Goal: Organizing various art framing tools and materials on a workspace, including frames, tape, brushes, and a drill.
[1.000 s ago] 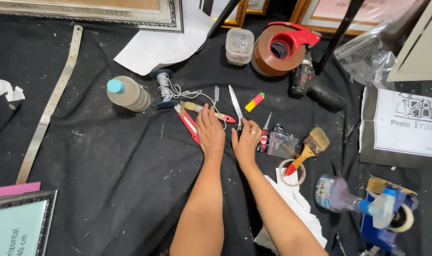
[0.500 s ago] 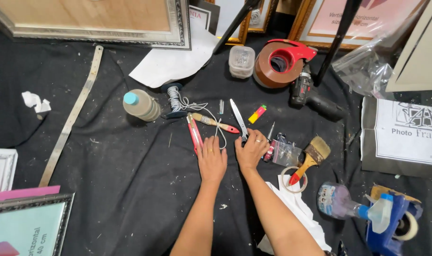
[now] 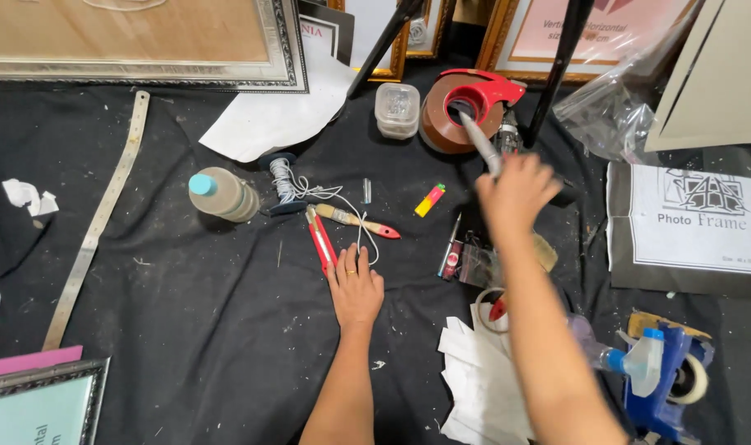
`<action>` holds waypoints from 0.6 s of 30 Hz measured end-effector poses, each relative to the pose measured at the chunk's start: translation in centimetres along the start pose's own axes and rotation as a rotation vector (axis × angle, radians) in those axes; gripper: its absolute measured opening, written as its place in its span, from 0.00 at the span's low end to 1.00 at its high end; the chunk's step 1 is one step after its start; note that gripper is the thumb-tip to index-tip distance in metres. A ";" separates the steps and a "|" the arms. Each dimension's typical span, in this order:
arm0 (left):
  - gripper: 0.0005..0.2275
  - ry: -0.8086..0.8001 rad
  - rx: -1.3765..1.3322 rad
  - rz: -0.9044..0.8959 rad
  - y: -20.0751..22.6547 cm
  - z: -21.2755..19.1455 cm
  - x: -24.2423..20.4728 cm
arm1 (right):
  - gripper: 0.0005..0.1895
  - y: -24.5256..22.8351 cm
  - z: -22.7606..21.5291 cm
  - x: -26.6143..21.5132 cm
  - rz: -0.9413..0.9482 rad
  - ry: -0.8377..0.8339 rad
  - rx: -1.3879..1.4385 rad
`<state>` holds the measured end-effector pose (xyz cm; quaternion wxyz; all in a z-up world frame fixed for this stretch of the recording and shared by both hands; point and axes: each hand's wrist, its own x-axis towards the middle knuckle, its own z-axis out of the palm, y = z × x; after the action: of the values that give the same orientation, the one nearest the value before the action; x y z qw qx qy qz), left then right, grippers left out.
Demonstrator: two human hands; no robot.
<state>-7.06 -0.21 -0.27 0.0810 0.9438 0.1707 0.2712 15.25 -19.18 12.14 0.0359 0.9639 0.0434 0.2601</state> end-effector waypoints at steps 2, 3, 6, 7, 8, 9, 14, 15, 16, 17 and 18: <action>0.21 -0.007 0.004 -0.004 0.1 -0.2 0.0 | 0.24 1.9 2.0 4.0 -0.102 -0.059 -0.057; 0.21 -0.007 0.007 -0.006 0.1 -0.1 0.2 | 0.22 2.8 3.1 6.3 -0.203 -0.111 -0.114; 0.21 -0.013 0.021 -0.013 0.1 0.2 0.0 | 0.16 2.0 7.7 10.8 -0.345 -0.157 -0.137; 0.21 -0.013 0.026 -0.018 0.2 -0.6 0.2 | 0.16 1.0 7.0 11.0 -0.350 -0.158 -0.133; 0.21 -0.102 0.010 -0.034 0.4 -1.4 0.5 | 0.19 0.1 6.3 11.1 -0.468 -0.032 -0.145; 0.22 -0.189 -0.008 -0.048 0.6 -2.1 0.9 | 0.24 -0.9 5.6 11.3 -0.578 0.099 -0.156; 0.21 -0.033 0.016 -0.036 0.1 0.7 -0.3 | 0.15 -12.4 0.8 2.2 -0.597 -0.201 0.242; 0.21 -0.034 0.023 -0.033 -0.1 0.9 -0.5 | 0.03 -14.9 1.1 -0.7 -0.596 -0.452 0.404; 0.21 -0.033 0.023 -0.033 -0.2 1.1 -0.6 | 0.03 -16.1 1.2 -2.9 -0.596 -0.451 0.405; 0.21 -0.037 0.065 -0.048 -0.2 1.3 -0.7 | 0.02 -17.1 1.3 -5.1 -0.562 -0.588 0.627; 0.22 -0.041 0.108 -0.062 -0.3 1.5 -0.8 | 0.06 -18.2 1.5 -7.3 -0.520 -0.723 0.850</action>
<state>-6.96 -0.37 -2.04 0.0420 0.9464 0.2125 0.2395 8.54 -1.88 5.59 -0.2767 0.8790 0.3620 -0.1405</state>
